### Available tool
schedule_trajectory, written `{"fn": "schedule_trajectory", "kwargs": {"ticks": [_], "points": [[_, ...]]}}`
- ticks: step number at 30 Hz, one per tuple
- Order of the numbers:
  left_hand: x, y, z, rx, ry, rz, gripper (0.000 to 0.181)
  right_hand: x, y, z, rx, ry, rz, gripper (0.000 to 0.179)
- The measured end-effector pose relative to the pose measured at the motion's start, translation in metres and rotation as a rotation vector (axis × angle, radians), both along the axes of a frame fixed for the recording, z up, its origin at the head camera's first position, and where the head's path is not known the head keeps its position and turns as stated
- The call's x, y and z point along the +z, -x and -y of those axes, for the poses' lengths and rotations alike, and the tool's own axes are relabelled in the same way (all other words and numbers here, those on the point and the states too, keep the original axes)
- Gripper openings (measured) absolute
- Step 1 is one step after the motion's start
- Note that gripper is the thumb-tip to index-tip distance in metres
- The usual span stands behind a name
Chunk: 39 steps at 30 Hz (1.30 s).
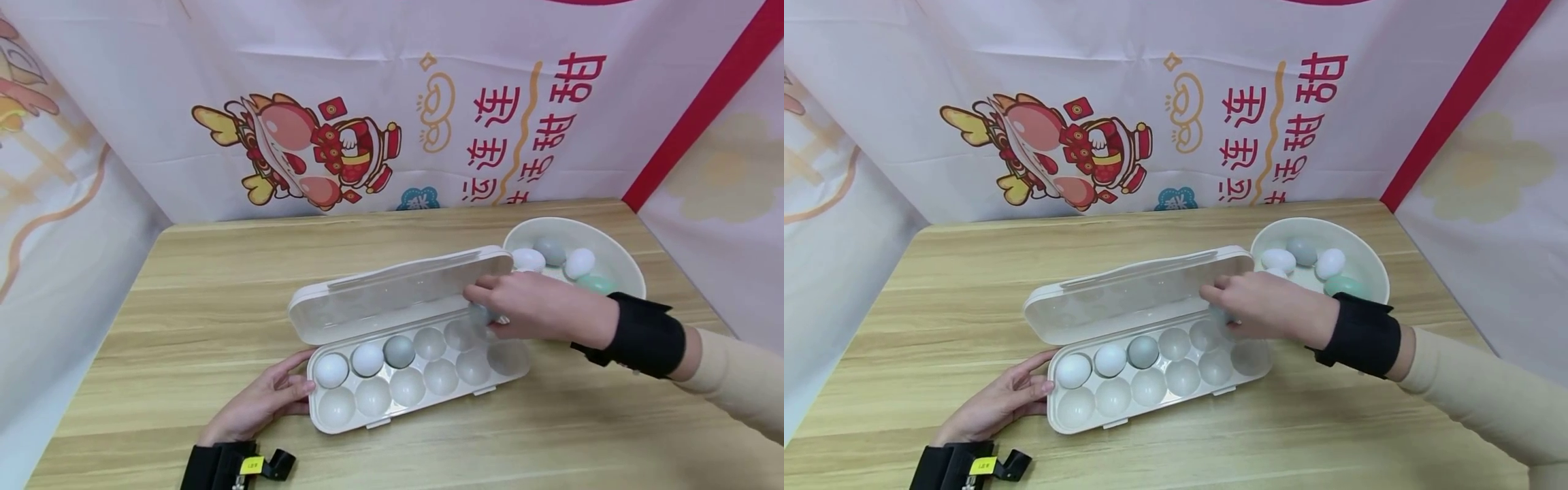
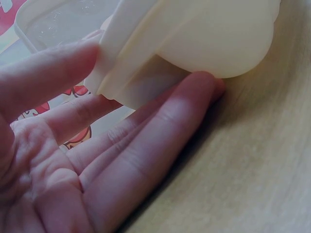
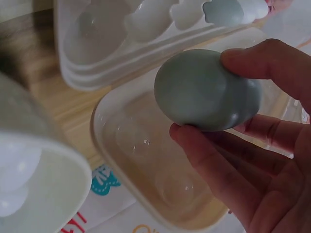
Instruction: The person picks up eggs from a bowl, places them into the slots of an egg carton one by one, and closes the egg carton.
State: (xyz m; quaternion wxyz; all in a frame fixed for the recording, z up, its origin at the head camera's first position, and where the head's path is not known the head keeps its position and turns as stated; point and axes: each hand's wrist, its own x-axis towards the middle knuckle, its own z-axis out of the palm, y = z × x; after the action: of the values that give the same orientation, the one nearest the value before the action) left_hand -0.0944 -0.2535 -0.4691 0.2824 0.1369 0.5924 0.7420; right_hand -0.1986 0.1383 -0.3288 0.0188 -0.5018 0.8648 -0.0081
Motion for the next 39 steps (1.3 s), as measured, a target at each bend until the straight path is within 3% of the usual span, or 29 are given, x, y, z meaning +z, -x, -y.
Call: {"fn": "schedule_trajectory", "kwargs": {"ticks": [7,22,30,39], "points": [[0.001,0.002,-0.001,0.003,0.017,0.013,0.059,-0.006,-0.002,0.016,0.065,0.012,0.054,0.033],[0.002,0.003,-0.003,-0.001,0.001,-0.007,0.057,-0.026,-0.002,0.044,0.165,0.004,0.071,0.039],[0.002,0.002,-0.003,0.002,-0.003,-0.006,0.057,-0.036,-0.001,0.053,0.166,0.013,0.112,0.038],[0.001,0.001,-0.001,0.001,-0.009,-0.003,0.056,-0.041,-0.003,0.057,0.185,-0.011,0.041,0.035]]}}
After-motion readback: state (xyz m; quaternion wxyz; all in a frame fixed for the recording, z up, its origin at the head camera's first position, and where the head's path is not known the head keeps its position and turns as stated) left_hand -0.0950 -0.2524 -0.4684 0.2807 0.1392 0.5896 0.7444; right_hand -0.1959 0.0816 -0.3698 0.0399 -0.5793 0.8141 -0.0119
